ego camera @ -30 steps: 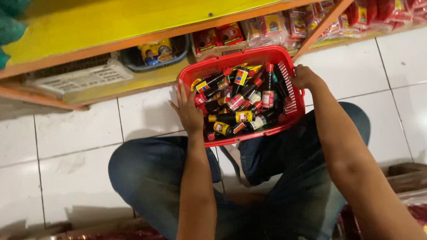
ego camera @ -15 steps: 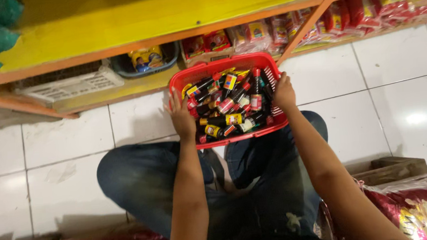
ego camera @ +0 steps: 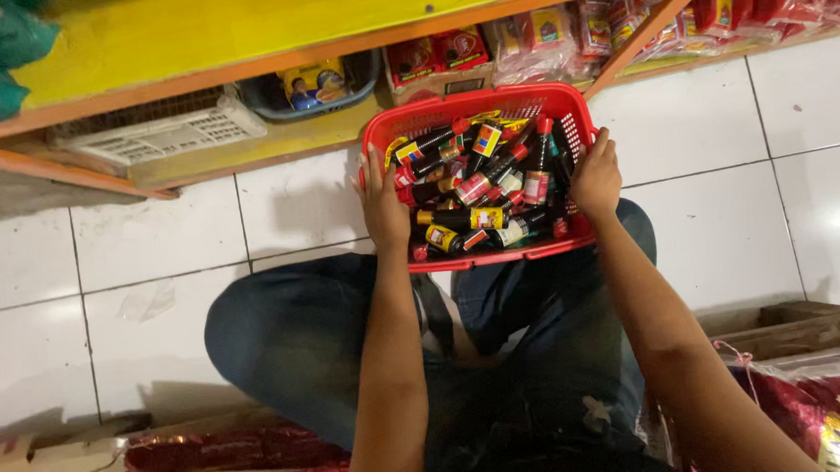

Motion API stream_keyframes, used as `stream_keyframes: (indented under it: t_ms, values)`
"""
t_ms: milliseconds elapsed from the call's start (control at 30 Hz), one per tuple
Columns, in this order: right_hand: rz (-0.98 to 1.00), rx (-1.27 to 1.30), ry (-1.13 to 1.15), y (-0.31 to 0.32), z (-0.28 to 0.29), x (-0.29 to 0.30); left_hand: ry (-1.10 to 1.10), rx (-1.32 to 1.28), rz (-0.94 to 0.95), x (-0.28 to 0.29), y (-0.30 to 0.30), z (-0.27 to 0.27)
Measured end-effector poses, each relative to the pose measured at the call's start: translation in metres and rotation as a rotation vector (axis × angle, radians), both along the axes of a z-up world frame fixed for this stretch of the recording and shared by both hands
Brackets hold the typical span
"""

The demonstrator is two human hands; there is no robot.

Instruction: The person sits on the floor and moves sauce bottles and food packets from a red basket onto shelves, and rearranges items between the shelves and the basket.

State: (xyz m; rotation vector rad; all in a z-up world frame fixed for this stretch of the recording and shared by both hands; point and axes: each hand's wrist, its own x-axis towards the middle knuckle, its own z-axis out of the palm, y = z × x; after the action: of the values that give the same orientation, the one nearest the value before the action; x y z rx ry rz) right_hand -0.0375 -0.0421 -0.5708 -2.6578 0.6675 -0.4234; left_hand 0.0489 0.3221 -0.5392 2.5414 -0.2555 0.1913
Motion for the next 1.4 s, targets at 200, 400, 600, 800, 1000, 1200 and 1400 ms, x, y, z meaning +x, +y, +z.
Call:
stream_keyframes:
  t_ms: [200, 400, 600, 800, 1000, 1200, 1400]
  values:
    - [0.058, -0.076, -0.092, 0.009, 0.013, -0.001, -0.123, -0.14, 0.009, 0.003, -0.002, 0.005]
    - [0.33, -0.208, -0.256, 0.077, 0.04, 0.01, -0.121, -0.088, -0.049, 0.0, -0.003, 0.008]
    - [0.638, 0.201, -0.158, 0.154, 0.018, 0.078, -0.091, -0.11, -0.03, -0.004, -0.001, 0.004]
    - [0.558, -0.241, -0.016, 0.185, -0.026, 0.099, -0.076, -0.214, 0.018, 0.006, -0.002, -0.001]
    - [0.5, 0.013, 0.042, 0.186, -0.031, 0.067, -0.036, -0.322, -0.016, 0.008, 0.002, -0.001]
    - [0.503, 0.113, -0.002, 0.189, -0.008, 0.053, -0.055, -0.347, -0.04, 0.011, 0.005, 0.009]
    - [0.573, 0.033, -0.07, 0.148, -0.008, 0.105, -0.047, -0.32, -0.016, 0.013, 0.003, 0.015]
